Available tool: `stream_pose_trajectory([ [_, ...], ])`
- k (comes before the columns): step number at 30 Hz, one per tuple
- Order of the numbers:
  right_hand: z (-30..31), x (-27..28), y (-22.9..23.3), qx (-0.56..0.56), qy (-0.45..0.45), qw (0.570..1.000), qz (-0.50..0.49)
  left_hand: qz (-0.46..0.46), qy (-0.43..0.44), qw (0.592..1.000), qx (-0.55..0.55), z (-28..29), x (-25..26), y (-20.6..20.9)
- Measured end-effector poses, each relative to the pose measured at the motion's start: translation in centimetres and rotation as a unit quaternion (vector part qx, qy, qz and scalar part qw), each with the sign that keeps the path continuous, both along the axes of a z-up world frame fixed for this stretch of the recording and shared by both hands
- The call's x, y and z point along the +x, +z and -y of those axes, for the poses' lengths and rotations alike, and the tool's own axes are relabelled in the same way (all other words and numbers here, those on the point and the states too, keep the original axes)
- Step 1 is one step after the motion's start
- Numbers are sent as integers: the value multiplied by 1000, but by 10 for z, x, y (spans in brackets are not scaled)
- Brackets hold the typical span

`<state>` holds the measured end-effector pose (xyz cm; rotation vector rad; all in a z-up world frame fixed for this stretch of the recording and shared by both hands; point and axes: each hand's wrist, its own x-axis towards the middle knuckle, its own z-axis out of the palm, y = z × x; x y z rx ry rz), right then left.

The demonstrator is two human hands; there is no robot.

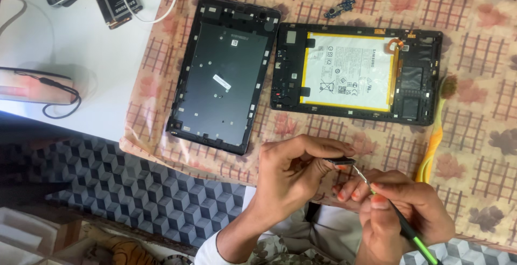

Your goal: The person cleans a small electronic component using a toothbrush and a screwdriver. They hold the component in one hand and scrub it with the toothbrush in the other, occasionally using the screwdriver to assist.

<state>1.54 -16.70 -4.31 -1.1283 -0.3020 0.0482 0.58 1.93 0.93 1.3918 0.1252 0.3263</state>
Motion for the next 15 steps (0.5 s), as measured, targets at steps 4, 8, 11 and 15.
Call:
stream_pose_trajectory([
  [4,4,-2,-10,-4,-7,1000,-20,6,-8,1000,-18,-1,0,-2],
  [8,7,-5,-21,-3,-1,999,-51,1,-10,1000,-17,0,0,-3],
  [11,8,-6,-26,-25,-4,998,-57,2,-7,1000,-4,-1,0,-3],
  [15,10,-6,-27,-61,9,997,-37,6,-7,1000,1,-1,0,-4],
])
